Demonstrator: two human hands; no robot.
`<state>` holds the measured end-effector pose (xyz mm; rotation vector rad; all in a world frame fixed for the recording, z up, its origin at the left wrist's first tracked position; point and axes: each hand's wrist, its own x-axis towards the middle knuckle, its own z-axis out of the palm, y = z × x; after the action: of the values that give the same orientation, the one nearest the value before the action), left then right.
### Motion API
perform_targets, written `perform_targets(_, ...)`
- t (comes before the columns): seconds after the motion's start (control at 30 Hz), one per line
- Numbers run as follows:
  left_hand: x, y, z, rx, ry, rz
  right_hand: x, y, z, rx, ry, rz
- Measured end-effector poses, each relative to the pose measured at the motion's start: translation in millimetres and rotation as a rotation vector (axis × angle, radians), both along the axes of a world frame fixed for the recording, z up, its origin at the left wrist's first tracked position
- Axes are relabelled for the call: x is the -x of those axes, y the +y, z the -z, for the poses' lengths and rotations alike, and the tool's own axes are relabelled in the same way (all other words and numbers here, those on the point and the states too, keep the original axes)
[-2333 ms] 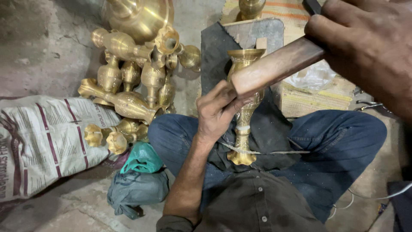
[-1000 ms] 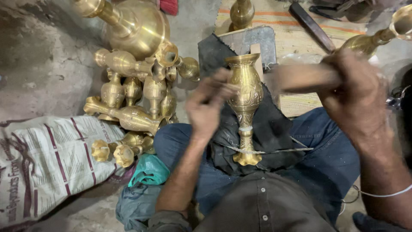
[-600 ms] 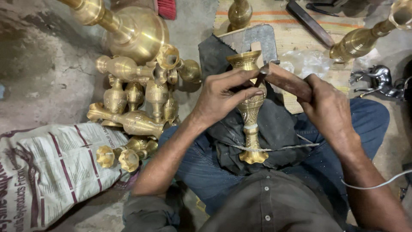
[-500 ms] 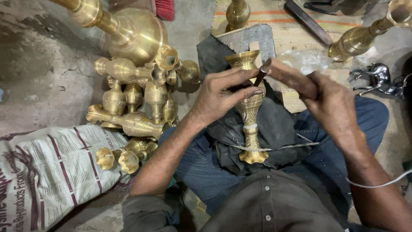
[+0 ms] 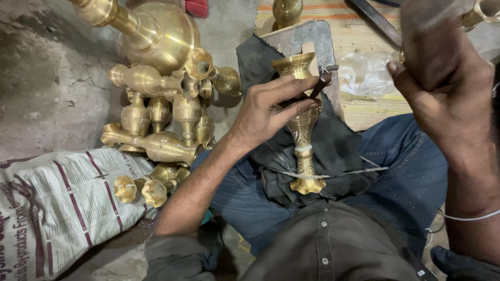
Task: The person sits cross-legged on the floor holding an engraved brass vase against a sandbag on their lap. They hold a punch against the vase surface and repeatedly strike it with a wooden mallet, repositioning the punch to work around the decorated body of the vase.
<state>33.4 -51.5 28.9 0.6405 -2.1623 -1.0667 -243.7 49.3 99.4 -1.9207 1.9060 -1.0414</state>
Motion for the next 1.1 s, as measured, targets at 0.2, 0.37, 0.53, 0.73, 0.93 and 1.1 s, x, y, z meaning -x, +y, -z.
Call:
perform_targets(0.2, -2.8, -0.3, 7.7, 0.049, 0.016, 0.017, 2.4, 1.0, -2.7, -0.075, 0.244, 0.084)
perform_targets(0.37, -0.4, -3.1, 3.8, 0.052, -0.01, 0.018, 3.5, 2.0, 3.0, 0.079, 0.436, -0.04)
perform_targets(0.53, -3.4, 0.6, -3.6, 0.04, 0.041, 0.017, -5.0, -0.5, -8.4, -0.006, 0.149, -0.025)
perform_targets(0.73, -2.0, -1.4, -8.5, 0.021, 0.003, 0.002, -7.3, -10.5, -23.4, -0.04, 0.169, -0.022)
perform_targets(0.93, -5.1, 0.8, -5.2, 0.012, -0.011, 0.008, -0.7, -6.8, -13.1, -0.07, 0.311, -0.002)
perform_targets(1.1, -3.5, -1.2, -0.8, 0.005, 0.004, 0.023, 5.2, -4.8, -5.1, 0.021, 0.556, -0.028)
